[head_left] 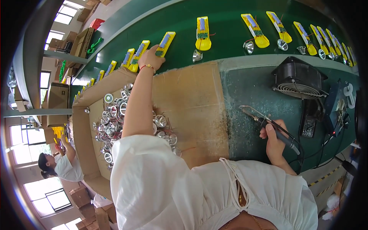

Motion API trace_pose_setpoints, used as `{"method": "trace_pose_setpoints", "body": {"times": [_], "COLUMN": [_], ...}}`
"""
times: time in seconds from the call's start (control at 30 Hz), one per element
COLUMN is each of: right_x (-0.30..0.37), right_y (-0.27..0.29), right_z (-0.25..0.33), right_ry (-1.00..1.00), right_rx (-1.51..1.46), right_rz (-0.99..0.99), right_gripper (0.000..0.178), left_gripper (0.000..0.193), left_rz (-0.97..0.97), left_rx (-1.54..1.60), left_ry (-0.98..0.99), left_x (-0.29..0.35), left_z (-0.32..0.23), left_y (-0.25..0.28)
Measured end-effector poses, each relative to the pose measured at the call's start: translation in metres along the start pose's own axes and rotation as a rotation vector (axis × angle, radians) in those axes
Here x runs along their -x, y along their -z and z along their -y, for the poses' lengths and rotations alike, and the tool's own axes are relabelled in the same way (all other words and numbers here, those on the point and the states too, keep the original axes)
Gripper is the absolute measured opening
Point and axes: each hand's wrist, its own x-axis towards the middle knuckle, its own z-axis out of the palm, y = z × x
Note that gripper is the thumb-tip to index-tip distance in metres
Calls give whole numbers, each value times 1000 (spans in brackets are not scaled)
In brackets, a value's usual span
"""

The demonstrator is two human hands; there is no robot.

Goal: Soldering and assembling LED flashlight components on a production line.

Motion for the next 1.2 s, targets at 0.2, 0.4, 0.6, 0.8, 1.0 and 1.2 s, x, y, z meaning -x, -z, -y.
{"method": "trace_pose_setpoints", "body": {"times": [0.2,0.4,0.6,0.8,1.0,1.2], "right_x": [0,8,21,39,45,44], "right_y": [-11,-16,-20,-28,-40,-52], "right_z": [6,6,5,5,0,0], "right_ry": [7,82,61,65,167,152], "right_rx": [23,61,72,45,194,334], "right_rz": [49,99,166,263,483,520], "right_gripper": [12,15,16,13,13,14], "left_gripper": [64,56,17,4,13,13], "left_rz": [-74,-178,-227,-397,76,-37], "left_rx": [220,659,206,358,1063,1074], "left_ry": [-173,-59,-359,-227,244,62], "left_x": [149,271,319,321,318,314], "left_z": [-49,-52,-30,-38,-47,-52], "left_y": [5,11,1,-35,-22,-39]}}
